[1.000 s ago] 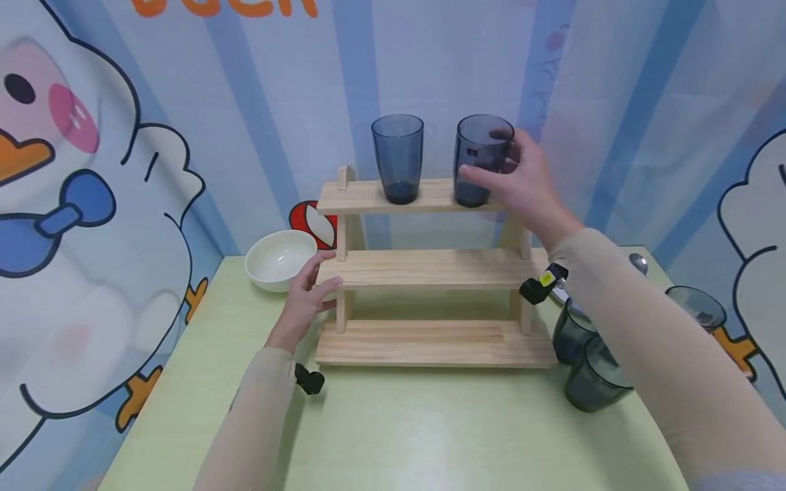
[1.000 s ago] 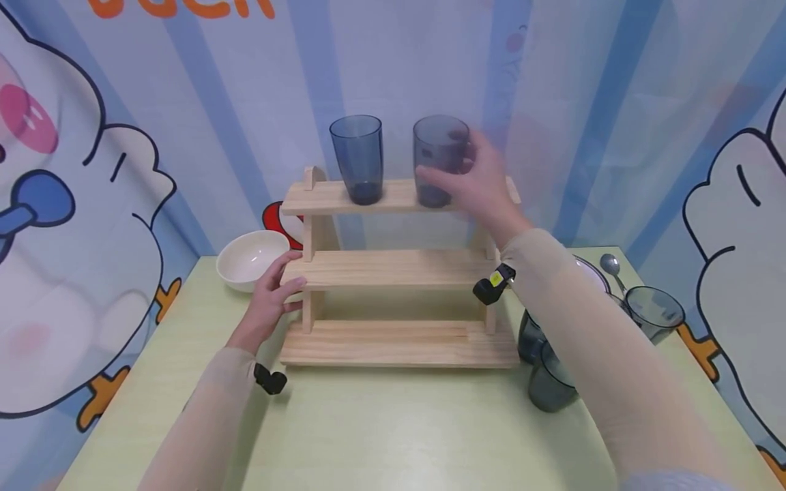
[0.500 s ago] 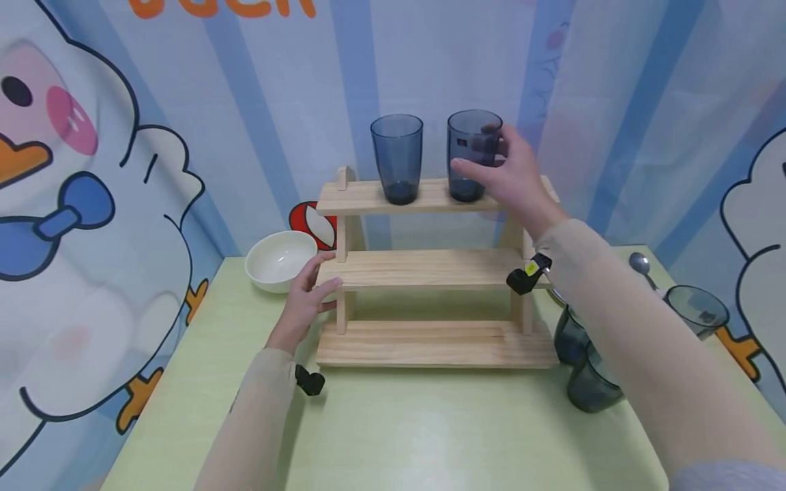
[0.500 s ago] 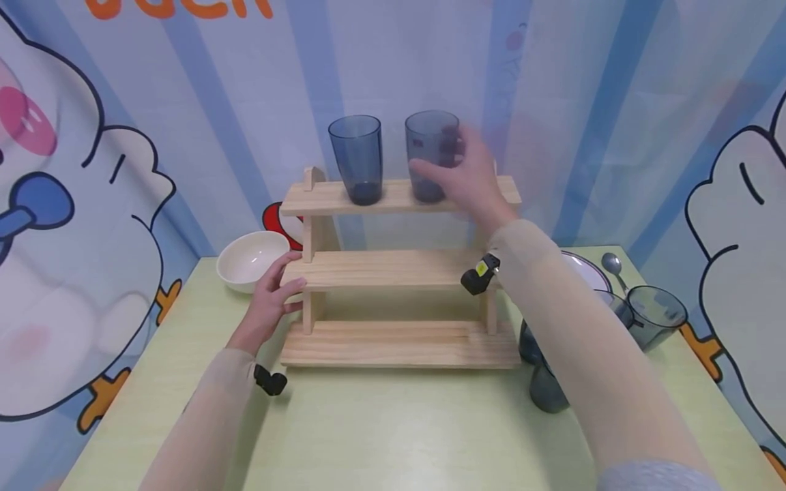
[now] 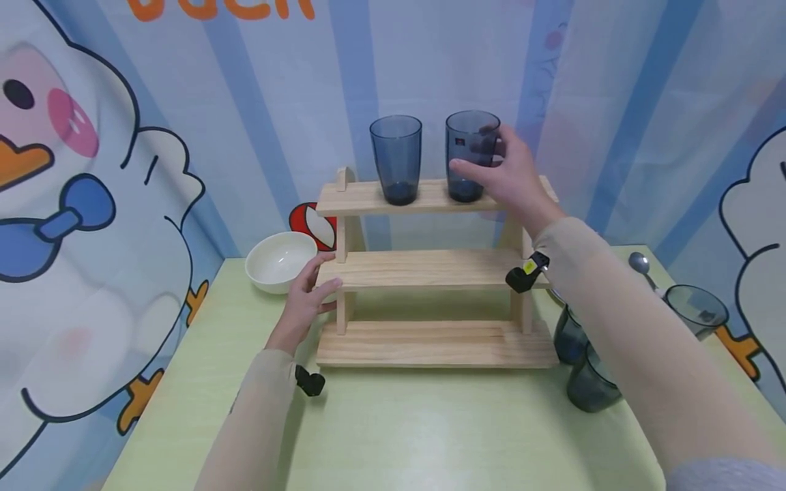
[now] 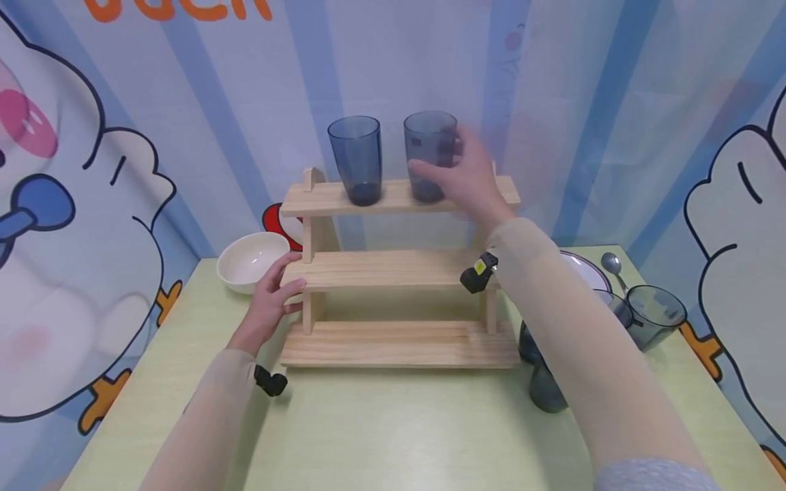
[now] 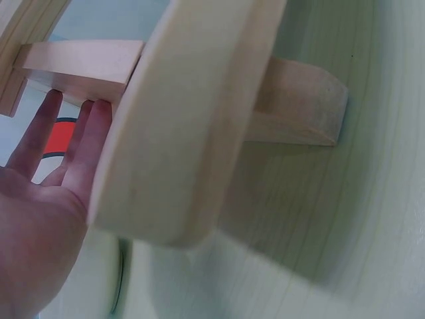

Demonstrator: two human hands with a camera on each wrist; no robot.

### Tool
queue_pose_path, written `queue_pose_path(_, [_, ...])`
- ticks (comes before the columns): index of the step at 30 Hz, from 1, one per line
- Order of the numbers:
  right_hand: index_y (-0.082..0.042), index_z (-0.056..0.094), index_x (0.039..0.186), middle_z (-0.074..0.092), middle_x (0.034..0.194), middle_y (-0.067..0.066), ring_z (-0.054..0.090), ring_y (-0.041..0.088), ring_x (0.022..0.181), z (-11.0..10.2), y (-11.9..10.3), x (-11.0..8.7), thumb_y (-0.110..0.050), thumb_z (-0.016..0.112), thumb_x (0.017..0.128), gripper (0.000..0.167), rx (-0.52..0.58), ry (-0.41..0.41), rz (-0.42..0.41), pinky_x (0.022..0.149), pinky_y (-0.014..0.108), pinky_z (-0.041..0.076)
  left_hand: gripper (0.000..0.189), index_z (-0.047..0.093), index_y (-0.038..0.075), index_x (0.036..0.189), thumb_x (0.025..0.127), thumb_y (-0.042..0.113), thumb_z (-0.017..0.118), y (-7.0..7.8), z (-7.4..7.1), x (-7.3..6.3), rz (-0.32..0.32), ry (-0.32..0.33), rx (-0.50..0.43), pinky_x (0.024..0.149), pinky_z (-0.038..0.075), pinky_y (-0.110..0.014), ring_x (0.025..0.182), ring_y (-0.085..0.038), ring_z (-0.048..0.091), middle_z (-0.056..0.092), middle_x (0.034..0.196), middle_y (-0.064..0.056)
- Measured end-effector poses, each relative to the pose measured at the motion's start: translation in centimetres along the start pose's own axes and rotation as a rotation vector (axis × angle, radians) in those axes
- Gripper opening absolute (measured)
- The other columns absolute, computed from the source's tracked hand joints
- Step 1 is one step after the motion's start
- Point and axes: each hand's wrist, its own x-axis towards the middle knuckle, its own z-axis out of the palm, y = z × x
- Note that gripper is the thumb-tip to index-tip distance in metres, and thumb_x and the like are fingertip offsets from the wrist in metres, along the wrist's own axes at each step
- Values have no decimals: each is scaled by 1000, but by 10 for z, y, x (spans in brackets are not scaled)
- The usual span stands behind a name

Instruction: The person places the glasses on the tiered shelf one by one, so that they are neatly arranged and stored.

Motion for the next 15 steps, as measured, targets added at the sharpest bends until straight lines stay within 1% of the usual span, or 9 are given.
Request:
queue_pose_path(5, [-23, 44, 150, 52, 141, 6, 58, 24, 127, 1, 0, 0, -47, 87, 85, 81, 8, 0, 1, 106, 44, 51, 53, 51, 26, 151, 102, 20, 70, 1, 1, -1, 3, 5, 1, 100, 53, -66, 129, -36, 54, 50, 151, -11])
queue_pose_path(9, [-24, 39, 155, 51, 148, 9, 56, 25, 131, -1, 2, 0, -49, 86, 85, 88, -4, -6, 5, 110, 43, 49, 54, 50, 27, 152, 102, 22, 70, 2, 1, -1, -1, 1, 2, 100, 53, -65, 131, -36, 54, 49, 153, -11])
queue_pose_path(12, [-26, 30, 161, 48, 155, 11, 53, 26, 137, -5, 4, -3, -49, 86, 85, 98, -11, -24, 10, 115, 43, 45, 54, 49, 27, 152, 102, 23, 70, 1, 1, -1, -2, -5, 6, 101, 53, -64, 132, -37, 53, 47, 155, -10])
queue_pose_path(15, [-26, 23, 165, 46, 158, 12, 50, 27, 142, -10, 5, -8, -48, 86, 86, 104, -3, -47, 9, 118, 44, 43, 54, 49, 28, 153, 103, 23, 70, 0, 1, 0, -1, -4, 12, 101, 53, -63, 133, -37, 53, 47, 157, -10])
